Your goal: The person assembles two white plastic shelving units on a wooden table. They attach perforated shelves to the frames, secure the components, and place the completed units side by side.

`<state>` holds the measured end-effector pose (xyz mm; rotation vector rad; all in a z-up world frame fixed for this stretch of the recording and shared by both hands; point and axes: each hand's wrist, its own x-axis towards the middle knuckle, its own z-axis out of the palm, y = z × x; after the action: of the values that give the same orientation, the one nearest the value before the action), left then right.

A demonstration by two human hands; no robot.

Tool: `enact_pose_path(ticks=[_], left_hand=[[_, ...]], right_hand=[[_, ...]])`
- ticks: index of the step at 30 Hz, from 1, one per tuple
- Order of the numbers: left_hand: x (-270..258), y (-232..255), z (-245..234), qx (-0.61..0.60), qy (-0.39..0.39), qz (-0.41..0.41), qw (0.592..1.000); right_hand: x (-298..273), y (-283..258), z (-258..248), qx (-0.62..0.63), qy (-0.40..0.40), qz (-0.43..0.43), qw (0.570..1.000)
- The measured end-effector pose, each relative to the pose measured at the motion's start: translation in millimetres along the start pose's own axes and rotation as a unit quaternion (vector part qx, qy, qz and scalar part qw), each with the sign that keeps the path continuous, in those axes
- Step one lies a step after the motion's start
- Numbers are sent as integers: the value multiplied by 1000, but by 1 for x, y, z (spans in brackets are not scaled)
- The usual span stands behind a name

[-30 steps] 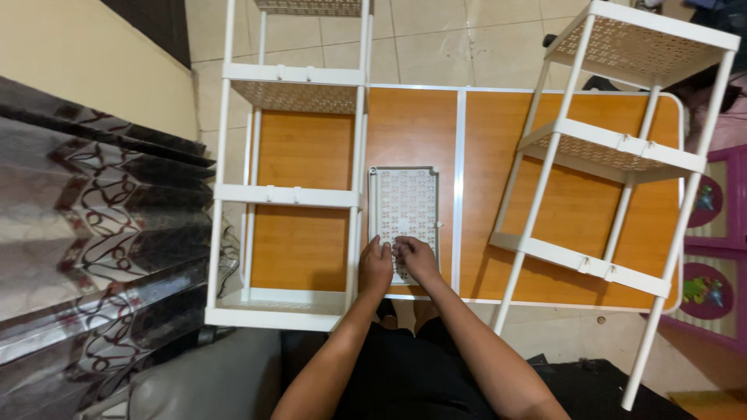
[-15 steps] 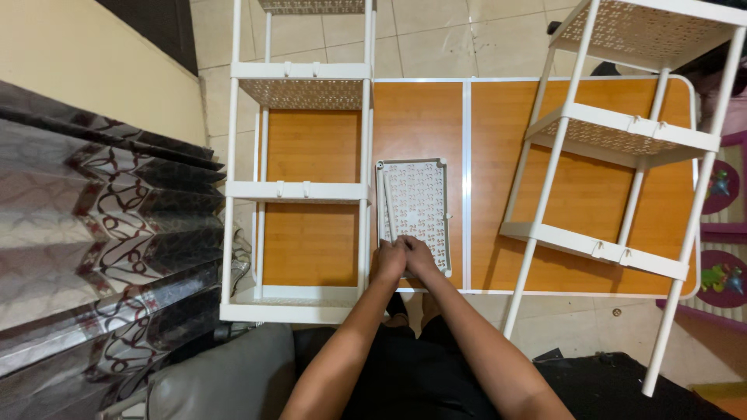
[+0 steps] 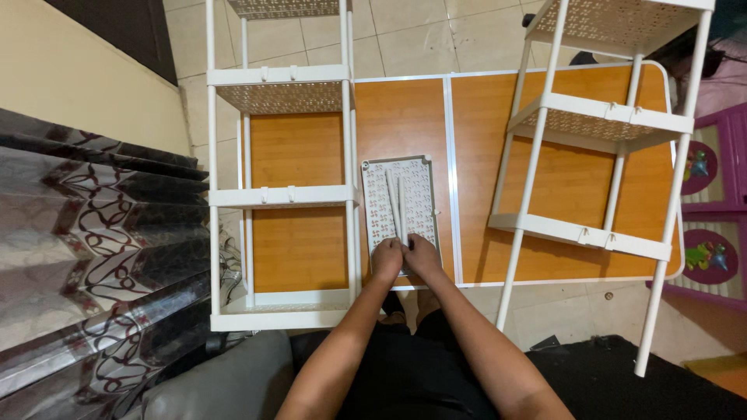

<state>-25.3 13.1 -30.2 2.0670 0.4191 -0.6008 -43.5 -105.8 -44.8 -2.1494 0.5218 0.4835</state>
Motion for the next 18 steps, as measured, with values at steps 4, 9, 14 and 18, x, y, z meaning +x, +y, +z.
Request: enact_pose_path(ticks=[4, 9, 14, 18], left_hand=[[-6, 9, -4, -42, -35, -20, 998], [-9, 11, 5, -134, -65, -23, 989], [-11, 12, 10, -109, -111, 143, 977], [-28, 15, -1, 89, -103, 257, 957]], right_hand=[[-6, -2, -7, -1, 25, -25, 999], [-15, -7, -25, 67, 68, -28, 995], [-25, -15, -58, 121, 155, 26, 980], [-26, -12, -86, 141, 199, 65, 968]])
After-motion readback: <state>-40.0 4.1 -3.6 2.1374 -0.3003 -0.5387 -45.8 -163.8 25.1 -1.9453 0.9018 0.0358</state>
